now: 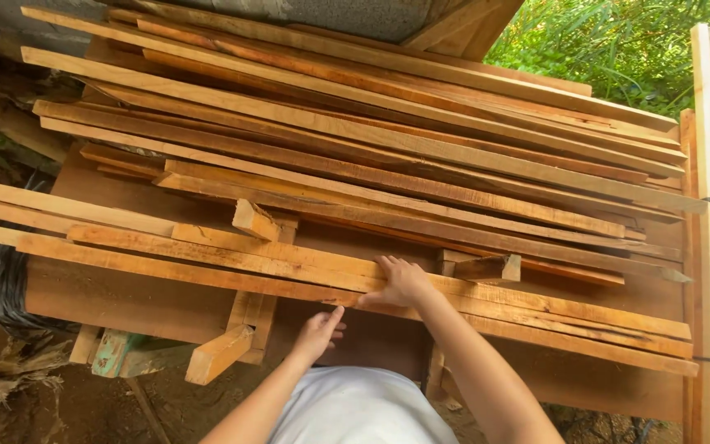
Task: Bundling wood stakes together using plastic ties.
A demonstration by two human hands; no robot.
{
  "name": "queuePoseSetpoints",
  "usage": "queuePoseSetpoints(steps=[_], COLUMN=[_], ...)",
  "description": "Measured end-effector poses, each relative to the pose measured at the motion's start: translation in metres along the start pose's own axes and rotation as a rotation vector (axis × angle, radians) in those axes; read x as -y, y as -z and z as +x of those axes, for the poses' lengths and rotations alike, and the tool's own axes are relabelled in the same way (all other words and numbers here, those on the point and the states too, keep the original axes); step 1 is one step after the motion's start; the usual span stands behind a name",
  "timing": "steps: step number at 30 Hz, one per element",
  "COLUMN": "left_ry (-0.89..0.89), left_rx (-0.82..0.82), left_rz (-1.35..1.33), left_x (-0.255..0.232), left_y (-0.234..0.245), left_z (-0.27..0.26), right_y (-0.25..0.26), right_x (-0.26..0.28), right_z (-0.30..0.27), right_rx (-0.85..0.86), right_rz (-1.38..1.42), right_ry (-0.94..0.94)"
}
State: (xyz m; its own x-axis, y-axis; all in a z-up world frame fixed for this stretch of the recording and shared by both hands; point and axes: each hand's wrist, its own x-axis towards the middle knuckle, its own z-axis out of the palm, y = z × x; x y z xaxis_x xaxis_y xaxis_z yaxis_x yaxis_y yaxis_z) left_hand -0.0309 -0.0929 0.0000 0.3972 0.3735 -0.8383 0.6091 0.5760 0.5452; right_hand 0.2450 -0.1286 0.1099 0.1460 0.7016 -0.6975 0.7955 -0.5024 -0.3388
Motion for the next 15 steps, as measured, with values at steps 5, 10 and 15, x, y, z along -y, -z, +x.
queuePoseSetpoints(steps=[5, 10, 15], left_ry=[0.168, 0.281, 0.286], left_rx=[0.132, -0.115, -0.304], left_rz=[-0.601, -0.659, -0.822], left_x=[-0.078, -0.123, -0.143], left_y=[-0.044, -0.073, -0.083], left_z=[-0.029, -0.038, -0.047], right_y=[0.032, 0.039, 0.043], right_x=[0.007, 0.006, 0.002], right_z=[0.001, 0.032, 0.04], right_rx=[0.085, 0.32, 0.345], right_rz=[0.14, 0.187, 0.24], right_ry=[-0.096, -0.113, -0.033])
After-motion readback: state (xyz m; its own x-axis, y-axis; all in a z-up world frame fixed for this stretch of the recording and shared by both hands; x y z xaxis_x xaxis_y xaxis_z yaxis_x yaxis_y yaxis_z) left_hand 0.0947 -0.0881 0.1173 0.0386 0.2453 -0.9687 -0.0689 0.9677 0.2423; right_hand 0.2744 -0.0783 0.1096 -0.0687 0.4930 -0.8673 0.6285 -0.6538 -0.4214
